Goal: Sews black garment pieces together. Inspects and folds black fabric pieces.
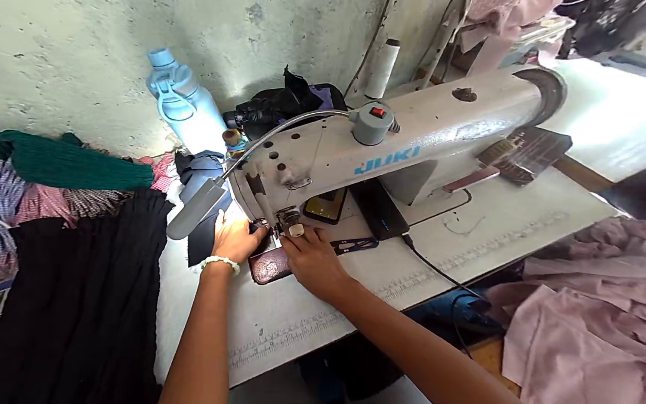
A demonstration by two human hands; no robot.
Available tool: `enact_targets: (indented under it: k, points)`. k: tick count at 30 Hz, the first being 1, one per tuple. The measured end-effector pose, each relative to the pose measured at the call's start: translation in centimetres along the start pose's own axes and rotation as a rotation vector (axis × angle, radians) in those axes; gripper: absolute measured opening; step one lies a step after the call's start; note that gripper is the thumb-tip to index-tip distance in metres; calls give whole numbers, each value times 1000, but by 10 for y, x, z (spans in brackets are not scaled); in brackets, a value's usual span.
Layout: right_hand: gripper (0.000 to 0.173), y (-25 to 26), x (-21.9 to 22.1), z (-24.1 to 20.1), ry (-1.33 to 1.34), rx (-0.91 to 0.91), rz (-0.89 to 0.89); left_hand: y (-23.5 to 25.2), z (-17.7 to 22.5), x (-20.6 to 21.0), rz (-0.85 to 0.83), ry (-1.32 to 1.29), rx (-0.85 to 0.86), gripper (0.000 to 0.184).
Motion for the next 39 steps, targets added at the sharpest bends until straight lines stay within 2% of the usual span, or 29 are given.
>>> enact_targets:
  k: [5, 9, 14, 18, 20, 22, 26, 28, 39]
  points:
    - [12, -5, -10, 4, 47, 2, 97, 3, 0, -3, 19, 13, -55, 56]
    - [14, -20, -37, 27, 100, 96, 173, 4, 3, -6, 88, 5, -46, 58]
    - [20, -62, -54, 70, 66, 202, 96, 4, 5, -7, 128, 35, -75, 57]
    - [19, -67, -55, 66, 16, 157, 118, 3, 8, -9, 169, 41, -136, 56]
    - [17, -64, -54, 64, 8, 137, 115, 1, 8, -15, 215, -1, -188, 67]
    - [15, -64, -55, 62, 16, 120, 139, -1, 10, -22, 297, -2, -181, 69]
    - [13, -68, -66, 64, 44, 152, 221, -2, 15, -19, 366, -76, -77, 45]
    - [14, -70, -71, 65, 51, 178, 258, 0, 9, -14, 383, -152, -76, 43]
    - [28, -67, -63, 69, 109, 248, 191, 4, -2, -12, 362, -171, -214, 59]
Point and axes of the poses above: each hand's wrist, its own y-axis towards the middle knuckle, its own x-axis out of the palm, z = x × y, the point moved 9 cm from there along y, towards the middle knuckle, and after that the axes turned 5 degrees about -y, right-handed, at the moved point
